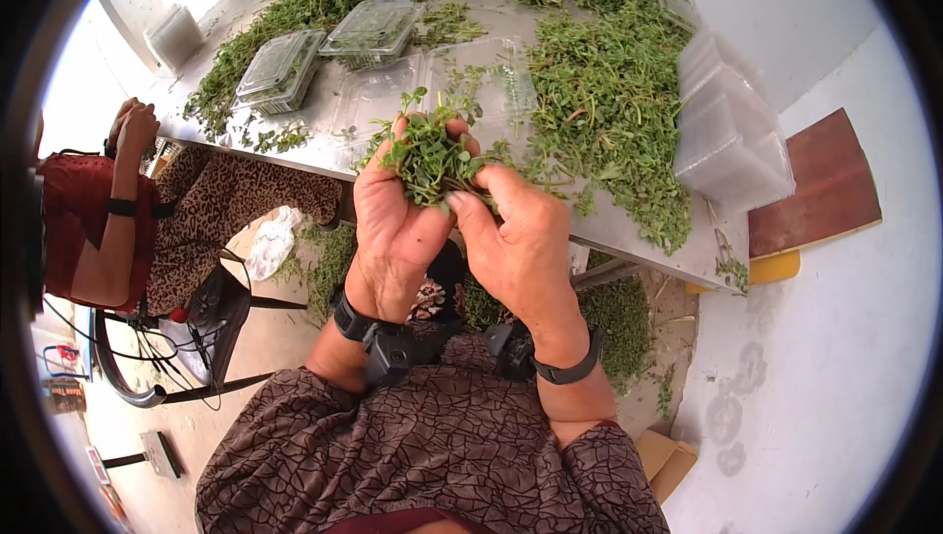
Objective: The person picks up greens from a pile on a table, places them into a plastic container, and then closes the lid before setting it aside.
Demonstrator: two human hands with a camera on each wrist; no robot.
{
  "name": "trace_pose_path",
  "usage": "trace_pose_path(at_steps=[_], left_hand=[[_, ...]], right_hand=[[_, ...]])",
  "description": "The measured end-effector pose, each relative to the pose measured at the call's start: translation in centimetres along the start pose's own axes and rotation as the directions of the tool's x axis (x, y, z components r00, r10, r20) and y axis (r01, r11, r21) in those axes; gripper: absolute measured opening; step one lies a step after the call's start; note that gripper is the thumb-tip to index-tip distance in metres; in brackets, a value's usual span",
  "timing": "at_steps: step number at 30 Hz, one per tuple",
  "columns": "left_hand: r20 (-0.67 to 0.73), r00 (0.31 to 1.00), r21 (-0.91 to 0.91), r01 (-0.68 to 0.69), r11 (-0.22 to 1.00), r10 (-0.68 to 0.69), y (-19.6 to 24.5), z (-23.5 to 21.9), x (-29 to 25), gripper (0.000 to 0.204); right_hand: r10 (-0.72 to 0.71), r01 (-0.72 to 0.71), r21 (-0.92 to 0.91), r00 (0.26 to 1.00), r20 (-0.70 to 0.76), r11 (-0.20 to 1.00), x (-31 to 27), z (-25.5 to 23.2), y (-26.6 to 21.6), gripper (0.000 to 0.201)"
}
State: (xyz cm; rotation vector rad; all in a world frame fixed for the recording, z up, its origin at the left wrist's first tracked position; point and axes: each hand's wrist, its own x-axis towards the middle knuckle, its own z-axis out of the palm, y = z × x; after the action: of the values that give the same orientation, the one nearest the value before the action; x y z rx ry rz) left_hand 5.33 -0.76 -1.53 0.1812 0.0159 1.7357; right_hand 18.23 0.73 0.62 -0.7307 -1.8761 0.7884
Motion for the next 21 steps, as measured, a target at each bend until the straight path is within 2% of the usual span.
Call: trace_pose_path(at_steps=[2,6,9,11,15,17,18,21], left_hand=[[-0.04,0.999,-0.027,-0.013,1.0,0.012,0.3,-0.1,0.2,0.028],[-0.02,0.999,-0.019,-0.038,0.999,0.038,0.7,0.0,0.2,0.031],[0.0,1.0,-0.1,0.018,0.995,-0.018,1.1,-0.2,0.4,0.032],[-0.045,0.998,-0.107,-0.045,0.993,0.041,1.1,-0.1,0.4,0.032],[-0.038,0.996,-0.153,-0.088,0.984,0.083,1.8,-0.2,1.1,0.03],[-0.07,0.99,-0.266,-0.137,0.954,0.123,3.1,0.3,1.2,0.029],[-0.079,0.992,-0.317,-0.12,0.941,0.1,3.4,0.8,1.0,0.028],[-0.086,0.99,-0.289,-0.134,0.948,0.113,3.5,1.1,1.1,0.026]], right_hand=[[0.026,-0.026,0.017,1.0,0.007,1.0,0.0,-0.4,-0.2,0.013],[0.079,-0.08,0.085,0.997,0.017,0.993,-0.1,-0.6,-0.7,0.01],[0.134,-0.137,0.11,0.99,0.042,0.984,-0.2,-0.8,-0.6,0.009],[0.157,-0.163,0.155,0.986,0.051,0.974,-0.3,-0.9,-0.9,0.01],[0.232,-0.243,0.257,0.97,0.073,0.935,-0.3,-1.0,-1.0,0.011],[0.253,-0.265,0.28,0.964,0.08,0.923,-0.3,-1.3,-0.8,0.012],[0.28,-0.295,0.303,0.955,0.095,0.906,-0.3,-1.4,-0.7,0.013],[0.341,-0.371,0.353,0.928,0.147,0.859,0.0,-1.7,-0.8,0.013]])
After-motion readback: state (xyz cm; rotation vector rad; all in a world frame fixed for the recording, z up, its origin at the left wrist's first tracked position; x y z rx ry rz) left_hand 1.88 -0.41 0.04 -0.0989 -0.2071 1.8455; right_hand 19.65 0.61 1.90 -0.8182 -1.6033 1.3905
